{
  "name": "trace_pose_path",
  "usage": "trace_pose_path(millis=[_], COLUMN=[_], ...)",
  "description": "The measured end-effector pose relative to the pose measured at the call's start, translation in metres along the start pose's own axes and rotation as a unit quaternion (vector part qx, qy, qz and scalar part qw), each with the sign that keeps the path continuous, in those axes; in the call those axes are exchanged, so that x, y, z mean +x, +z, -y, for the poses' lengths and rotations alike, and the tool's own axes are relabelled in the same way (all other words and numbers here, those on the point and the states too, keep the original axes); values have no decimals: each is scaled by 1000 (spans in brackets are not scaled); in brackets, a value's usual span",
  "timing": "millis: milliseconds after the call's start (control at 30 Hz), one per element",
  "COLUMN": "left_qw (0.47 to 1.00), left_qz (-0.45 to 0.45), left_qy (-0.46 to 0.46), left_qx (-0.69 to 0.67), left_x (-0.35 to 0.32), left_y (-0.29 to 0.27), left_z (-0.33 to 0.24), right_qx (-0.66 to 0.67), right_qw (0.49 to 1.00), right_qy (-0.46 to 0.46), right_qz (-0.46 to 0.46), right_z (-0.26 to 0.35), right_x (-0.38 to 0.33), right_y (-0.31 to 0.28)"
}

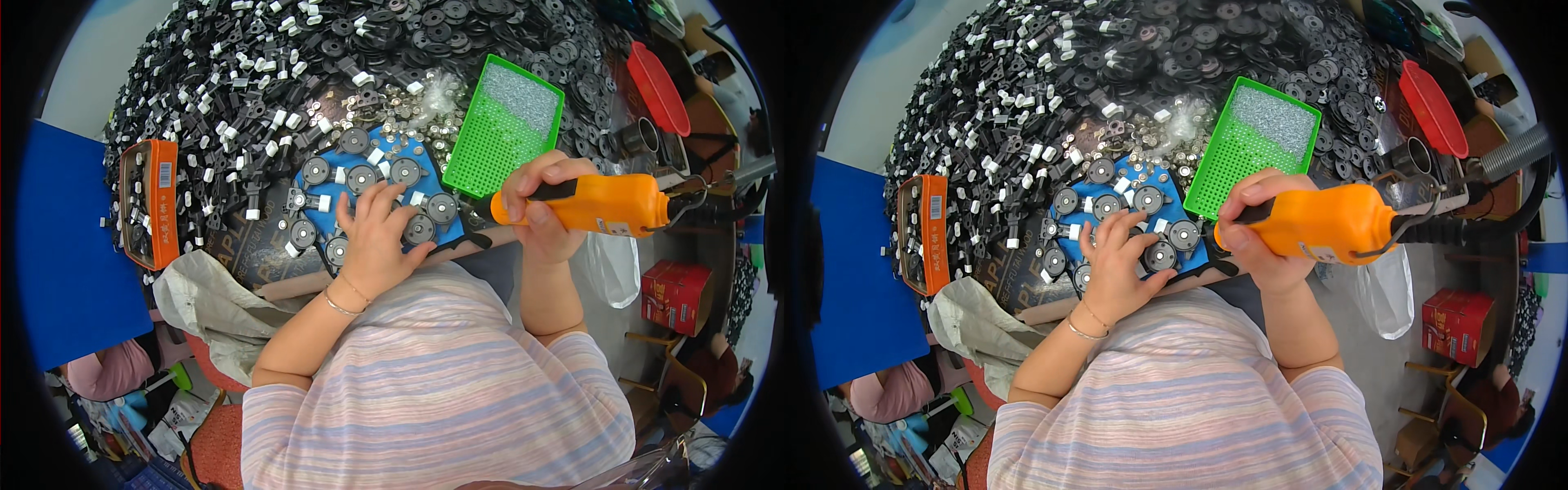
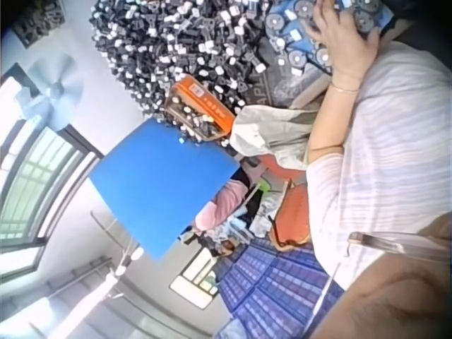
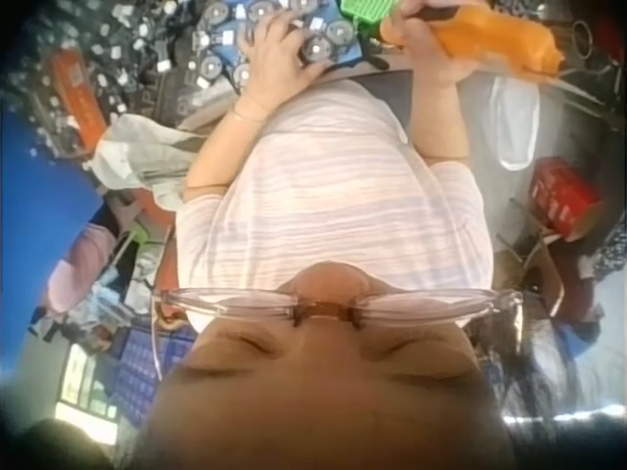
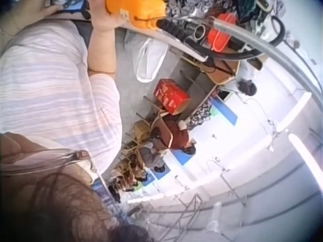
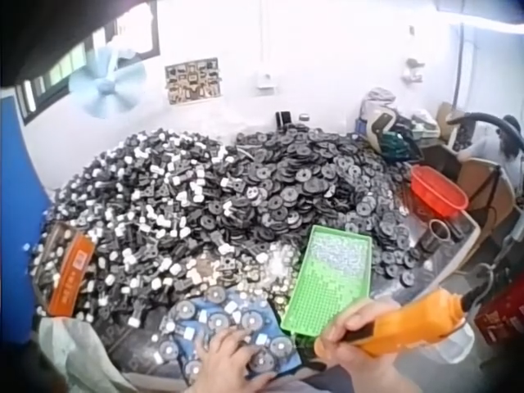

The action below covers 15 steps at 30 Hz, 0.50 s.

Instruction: Assembling small mechanical or electronic parts onto a fixture using an electric screwdriver at a factory workbench.

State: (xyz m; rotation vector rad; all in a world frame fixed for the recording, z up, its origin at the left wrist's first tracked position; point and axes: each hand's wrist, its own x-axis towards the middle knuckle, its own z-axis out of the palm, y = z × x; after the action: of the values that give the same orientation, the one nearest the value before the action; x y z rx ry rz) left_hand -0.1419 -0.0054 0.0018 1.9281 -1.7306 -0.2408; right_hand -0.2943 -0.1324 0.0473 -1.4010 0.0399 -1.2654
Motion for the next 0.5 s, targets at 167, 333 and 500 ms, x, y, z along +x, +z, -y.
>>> trace_pose_path(millis=[167, 333, 500], left_qw=[1000, 1000, 1000], left_qz=[11, 18, 8], left_qy=[-3, -10, -18], left_qx=[-4, -2, -6], left_x=[0, -2, -4], left_y=[-1, -1, 2], left_z=[1, 0, 0], right_qx=[-6, 21, -33], right_qw=[1000, 999, 997], right_qy=[-2, 6, 10], right_qz=[5, -24, 63], right_z=[-2, -1, -10], right_x=[1, 1, 2], right_y=[0, 8, 22])
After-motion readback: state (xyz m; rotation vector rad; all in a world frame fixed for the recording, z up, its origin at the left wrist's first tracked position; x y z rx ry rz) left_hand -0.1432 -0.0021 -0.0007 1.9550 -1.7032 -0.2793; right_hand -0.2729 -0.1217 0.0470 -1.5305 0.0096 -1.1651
